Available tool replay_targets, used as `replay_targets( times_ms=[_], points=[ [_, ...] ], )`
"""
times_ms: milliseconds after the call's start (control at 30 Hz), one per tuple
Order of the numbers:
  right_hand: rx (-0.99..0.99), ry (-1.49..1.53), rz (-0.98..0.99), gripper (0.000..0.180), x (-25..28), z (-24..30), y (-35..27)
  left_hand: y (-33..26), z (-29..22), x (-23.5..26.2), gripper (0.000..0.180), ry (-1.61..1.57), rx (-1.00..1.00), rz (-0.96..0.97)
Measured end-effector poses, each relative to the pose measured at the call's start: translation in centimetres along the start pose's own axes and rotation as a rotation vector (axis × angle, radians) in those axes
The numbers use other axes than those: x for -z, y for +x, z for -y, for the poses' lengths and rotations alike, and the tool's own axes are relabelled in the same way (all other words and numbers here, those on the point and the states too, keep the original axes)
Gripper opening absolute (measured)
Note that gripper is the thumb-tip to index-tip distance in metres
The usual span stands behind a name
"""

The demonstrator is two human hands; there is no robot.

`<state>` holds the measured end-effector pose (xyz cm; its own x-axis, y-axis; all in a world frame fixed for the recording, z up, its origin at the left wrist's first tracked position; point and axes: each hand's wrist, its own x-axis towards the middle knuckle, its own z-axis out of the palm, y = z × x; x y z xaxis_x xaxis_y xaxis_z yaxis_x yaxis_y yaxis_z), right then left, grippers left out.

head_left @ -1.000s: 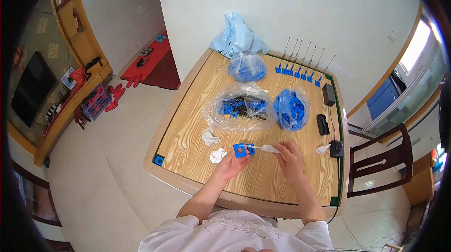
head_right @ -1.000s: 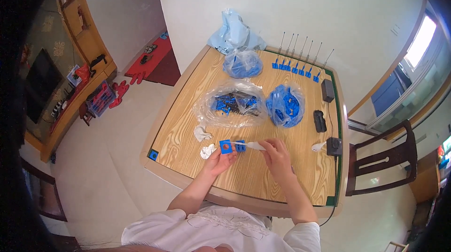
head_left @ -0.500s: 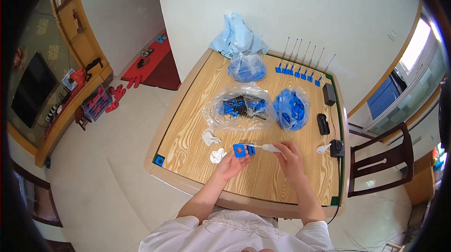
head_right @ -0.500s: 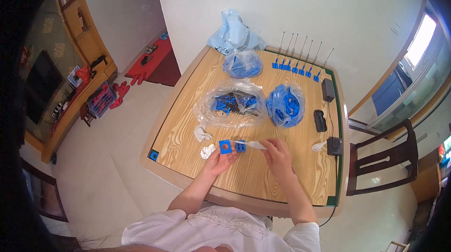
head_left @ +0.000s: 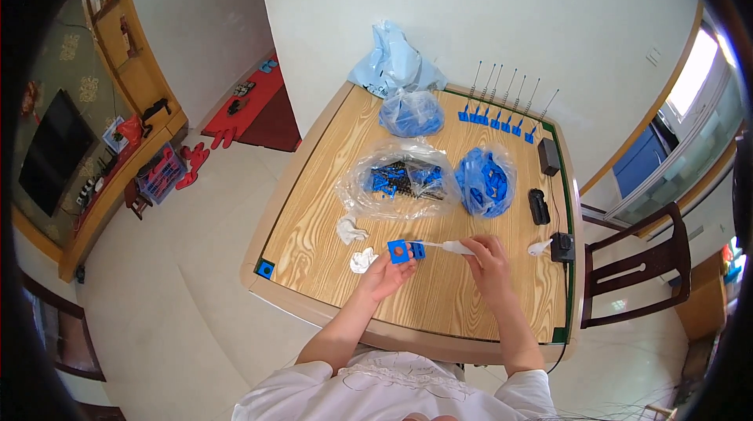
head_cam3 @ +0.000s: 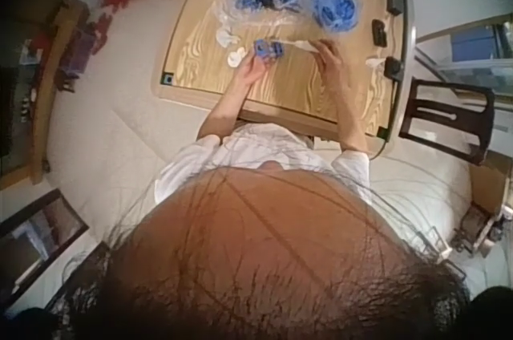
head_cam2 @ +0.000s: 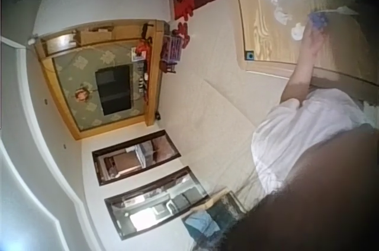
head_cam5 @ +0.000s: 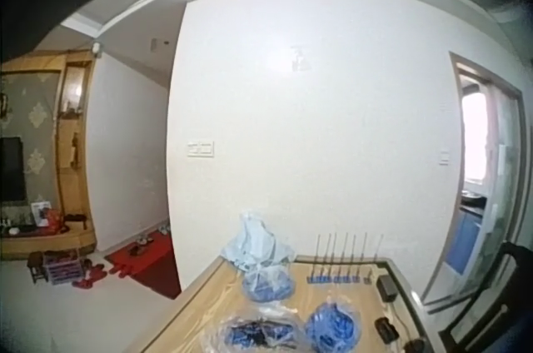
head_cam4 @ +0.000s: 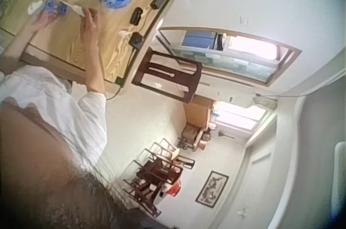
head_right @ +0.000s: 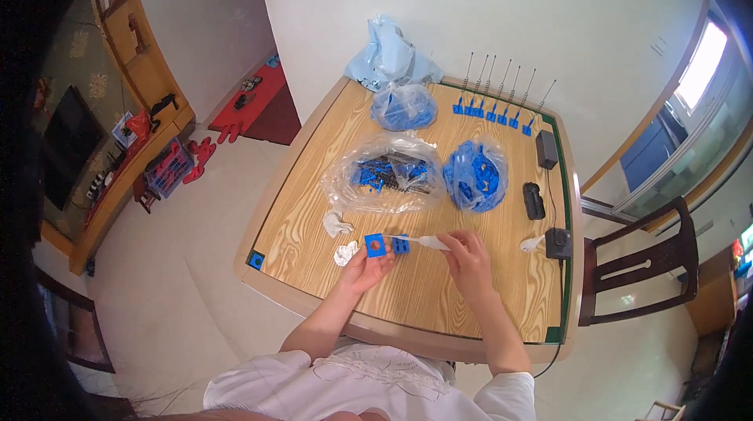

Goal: The person assembles small plastic blocks and metal springs onto electrical wires by hand, using a screwdriver and pliers.

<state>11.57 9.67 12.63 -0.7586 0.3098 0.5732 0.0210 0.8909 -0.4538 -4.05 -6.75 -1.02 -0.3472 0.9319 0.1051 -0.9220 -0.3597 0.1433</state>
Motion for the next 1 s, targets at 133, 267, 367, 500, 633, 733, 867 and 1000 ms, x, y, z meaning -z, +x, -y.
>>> replay_targets(
  times_ms=[133, 267, 367, 500, 633, 733, 867, 1000],
  points=[
    [0.021, -0.011, 0.003, 0.031, 0.04, 0.14, 0.17, -0.02, 0.02, -0.14, 0.042, 0.007, -0.006, 0.015],
    [0.004, -0.005, 0.013, 0.031, 0.10, 0.30, 0.22, -0.05, -0.01, -0.19, 0.043, 0.007, -0.001, 0.007],
    [0.007, 0.002, 0.007, 0.032, 0.07, 0.26, 0.20, -0.07, 0.05, -0.28, 0.044, 0.006, 0.000, 0.012],
    [-0.005, 0.007, 0.008, 0.032, -0.18, 0.13, -0.03, -0.01, 0.02, -0.02, 0.046, -0.007, 0.005, 0.029],
    [0.004, -0.015, 0.010, 0.032, -0.29, 0.18, -0.01, -0.11, 0.03, -0.30, 0.047, 0.001, -0.006, 0.018],
    [-0.028, 0.016, 0.003, 0.028, -0.45, 0.19, -0.01, -0.16, 0.01, -0.21, 0.048, -0.016, -0.006, 0.007],
    [-0.030, 0.014, -0.007, 0.028, -0.34, 0.36, -0.05, -0.19, 0.08, -0.15, 0.049, -0.024, -0.008, -0.005],
    [-0.039, 0.023, 0.008, 0.026, -0.53, 0.66, -0.02, -0.18, 0.18, -0.18, 0.050, -0.022, -0.021, -0.008]
  ],
)
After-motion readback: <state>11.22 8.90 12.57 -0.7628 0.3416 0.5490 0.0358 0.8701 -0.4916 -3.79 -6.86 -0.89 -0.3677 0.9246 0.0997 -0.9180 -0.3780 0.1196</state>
